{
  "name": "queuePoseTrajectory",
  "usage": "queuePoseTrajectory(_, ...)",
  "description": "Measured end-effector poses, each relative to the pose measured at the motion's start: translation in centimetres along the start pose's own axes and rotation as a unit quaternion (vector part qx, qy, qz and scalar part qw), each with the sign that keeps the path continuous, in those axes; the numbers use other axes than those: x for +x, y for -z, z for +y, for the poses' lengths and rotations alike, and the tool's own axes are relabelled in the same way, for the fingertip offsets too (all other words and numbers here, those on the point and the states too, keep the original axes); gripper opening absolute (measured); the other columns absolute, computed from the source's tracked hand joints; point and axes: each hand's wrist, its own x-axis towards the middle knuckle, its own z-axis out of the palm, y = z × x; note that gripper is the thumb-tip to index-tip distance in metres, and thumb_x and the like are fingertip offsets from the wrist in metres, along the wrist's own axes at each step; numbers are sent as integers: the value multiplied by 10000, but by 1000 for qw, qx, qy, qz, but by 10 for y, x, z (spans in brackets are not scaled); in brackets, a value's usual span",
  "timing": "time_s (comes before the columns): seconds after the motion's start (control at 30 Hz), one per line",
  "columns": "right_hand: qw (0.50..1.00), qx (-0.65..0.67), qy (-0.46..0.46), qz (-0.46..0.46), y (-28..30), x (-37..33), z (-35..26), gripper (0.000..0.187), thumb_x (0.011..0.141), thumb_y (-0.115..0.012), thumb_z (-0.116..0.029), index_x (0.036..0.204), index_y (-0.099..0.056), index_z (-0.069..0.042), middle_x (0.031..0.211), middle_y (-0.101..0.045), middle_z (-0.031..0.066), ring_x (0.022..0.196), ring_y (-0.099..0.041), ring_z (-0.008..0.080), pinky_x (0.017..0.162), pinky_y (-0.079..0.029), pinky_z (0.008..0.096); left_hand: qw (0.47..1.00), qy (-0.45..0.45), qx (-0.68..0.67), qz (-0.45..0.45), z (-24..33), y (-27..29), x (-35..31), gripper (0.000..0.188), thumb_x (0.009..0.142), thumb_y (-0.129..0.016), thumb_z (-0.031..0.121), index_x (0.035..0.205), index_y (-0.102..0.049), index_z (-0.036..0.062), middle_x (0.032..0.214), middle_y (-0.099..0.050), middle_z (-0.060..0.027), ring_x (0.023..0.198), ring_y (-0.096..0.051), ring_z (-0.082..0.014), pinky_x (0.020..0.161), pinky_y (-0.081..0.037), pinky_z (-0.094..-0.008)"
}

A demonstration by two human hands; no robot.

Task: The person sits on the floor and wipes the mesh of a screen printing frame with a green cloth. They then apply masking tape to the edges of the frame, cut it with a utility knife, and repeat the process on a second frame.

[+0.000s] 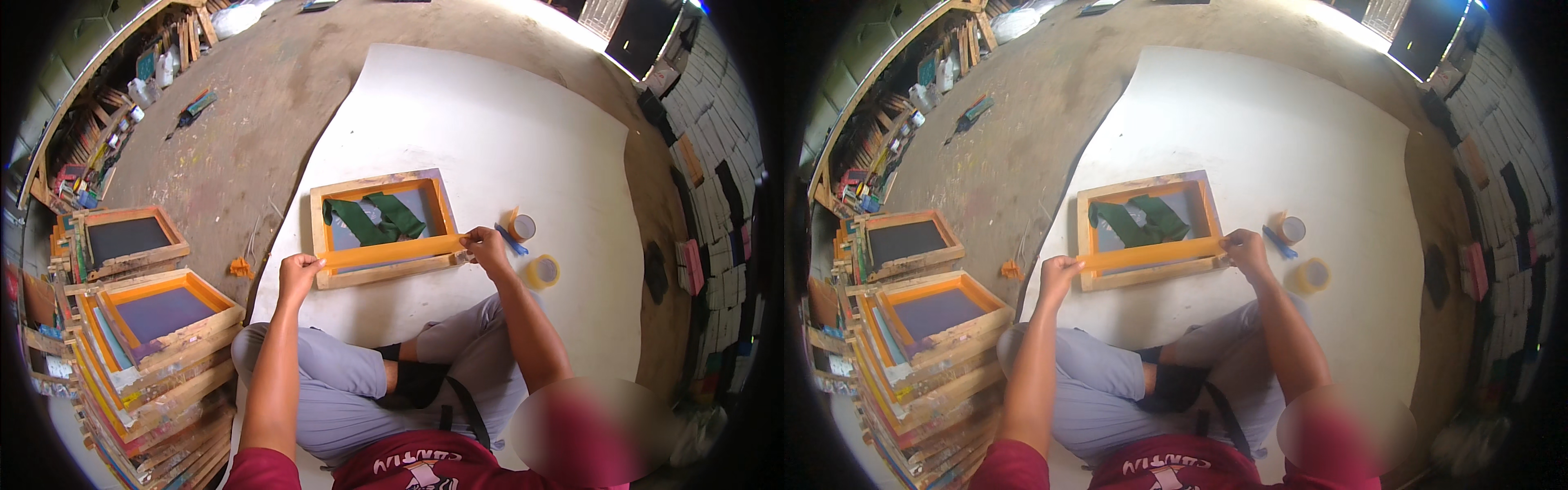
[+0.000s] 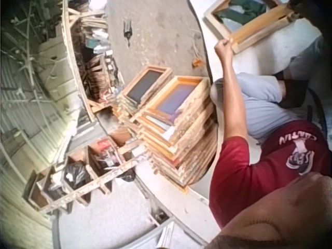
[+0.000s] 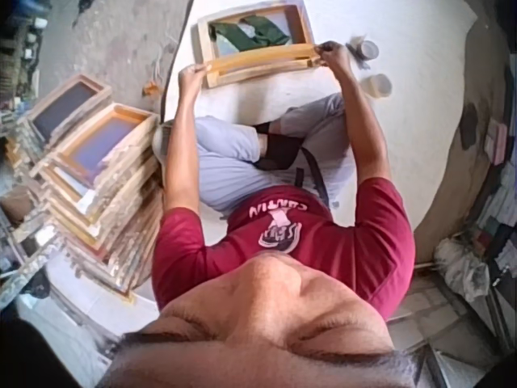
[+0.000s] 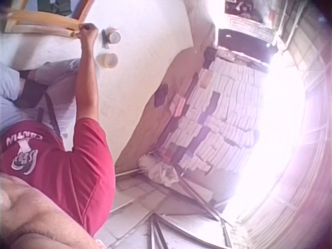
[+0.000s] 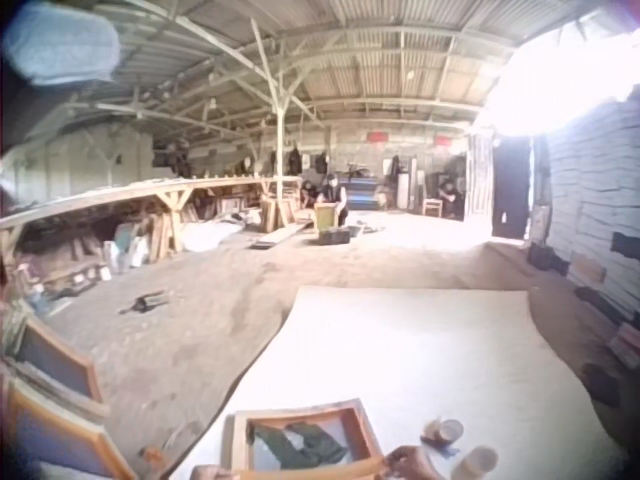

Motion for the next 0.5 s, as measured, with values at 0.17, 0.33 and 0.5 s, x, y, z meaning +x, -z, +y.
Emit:
queuePoseTrajectory(0.17,998,-54,-15,-7,-7,28,8,202,887,-783,-101,1023,-757,47,811,-730,113,637,-660,162,549,-528,320,997,63,43,-14,-9,-9,25,191,870,-827,141,926,-764,-30,846,-758,-83,769,-670,-129,742,-520,-292)
queuePoseTrajectory(0.33,993,-103,-22,-47,-24,55,18,277,879,-783,-110,1110,-753,40,848,-748,130,644,-695,165,581,-562,320,994,111,16,-5,-28,-8,39,162,860,-836,124,913,-759,-9,831,-744,-57,745,-649,-117,724,-513,-282)
queuePoseTrajectory(0.5,992,-91,-69,-48,-31,60,41,295,874,-780,-100,1127,-747,49,817,-738,129,644,-690,164,587,-549,311,987,155,22,-24,-42,-16,39,189,851,-840,125,927,-754,-25,813,-735,-54,702,-626,-113,661,-499,-286)
